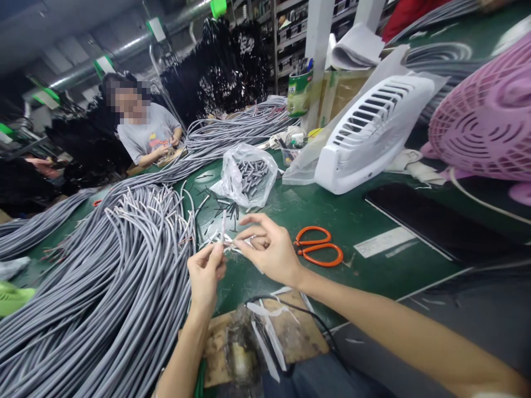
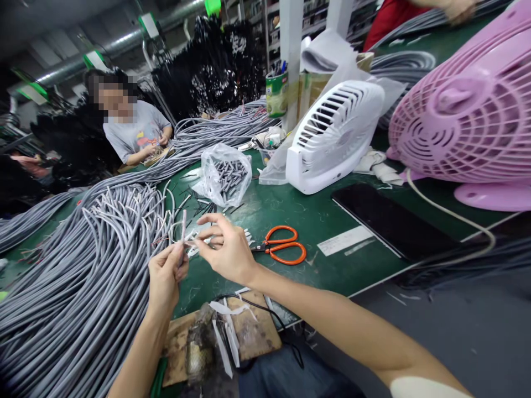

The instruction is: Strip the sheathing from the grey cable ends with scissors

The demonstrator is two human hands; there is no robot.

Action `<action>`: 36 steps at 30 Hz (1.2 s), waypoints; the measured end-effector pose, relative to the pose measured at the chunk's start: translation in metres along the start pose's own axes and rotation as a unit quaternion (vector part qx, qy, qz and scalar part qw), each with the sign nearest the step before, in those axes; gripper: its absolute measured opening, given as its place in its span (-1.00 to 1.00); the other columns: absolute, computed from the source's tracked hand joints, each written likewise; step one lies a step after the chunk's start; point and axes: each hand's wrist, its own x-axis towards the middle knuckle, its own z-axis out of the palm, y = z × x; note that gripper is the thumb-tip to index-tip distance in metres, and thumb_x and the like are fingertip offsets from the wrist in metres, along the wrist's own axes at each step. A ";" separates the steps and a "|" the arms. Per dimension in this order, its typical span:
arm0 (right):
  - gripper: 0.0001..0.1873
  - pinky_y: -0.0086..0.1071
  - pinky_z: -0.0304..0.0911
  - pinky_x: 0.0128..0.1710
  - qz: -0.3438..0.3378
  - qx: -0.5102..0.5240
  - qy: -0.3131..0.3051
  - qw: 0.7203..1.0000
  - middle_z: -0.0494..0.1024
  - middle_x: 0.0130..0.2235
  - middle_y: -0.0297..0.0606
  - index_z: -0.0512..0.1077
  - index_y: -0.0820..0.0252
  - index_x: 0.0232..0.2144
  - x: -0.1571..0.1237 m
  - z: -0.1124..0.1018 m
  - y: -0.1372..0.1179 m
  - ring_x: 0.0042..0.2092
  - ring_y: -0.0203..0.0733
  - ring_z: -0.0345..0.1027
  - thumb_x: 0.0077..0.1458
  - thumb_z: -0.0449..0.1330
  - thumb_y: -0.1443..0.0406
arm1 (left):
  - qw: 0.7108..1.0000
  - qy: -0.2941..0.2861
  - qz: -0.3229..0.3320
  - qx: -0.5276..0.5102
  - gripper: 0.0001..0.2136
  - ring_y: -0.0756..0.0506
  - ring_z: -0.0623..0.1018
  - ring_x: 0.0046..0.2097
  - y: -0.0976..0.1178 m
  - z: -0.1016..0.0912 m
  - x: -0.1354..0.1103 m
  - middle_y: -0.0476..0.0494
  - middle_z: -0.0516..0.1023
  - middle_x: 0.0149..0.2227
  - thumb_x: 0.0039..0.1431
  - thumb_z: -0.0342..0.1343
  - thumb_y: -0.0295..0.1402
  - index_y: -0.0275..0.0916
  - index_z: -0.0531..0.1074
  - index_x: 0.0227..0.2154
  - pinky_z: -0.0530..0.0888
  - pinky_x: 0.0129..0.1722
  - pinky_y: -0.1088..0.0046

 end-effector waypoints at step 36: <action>-0.77 -0.52 0.01 -0.63 0.014 -0.030 0.045 0.998 0.42 -0.48 -0.33 0.44 0.24 -0.40 0.011 -0.010 -0.003 -0.60 -0.43 0.08 -0.02 0.10 0.20 | 0.991 -0.092 -0.081 -0.055 -0.64 0.13 0.15 -0.62 0.007 0.000 -0.002 0.05 0.20 -0.66 -0.25 0.26 -0.08 -0.36 0.47 -0.66 0.03 -0.68 0.64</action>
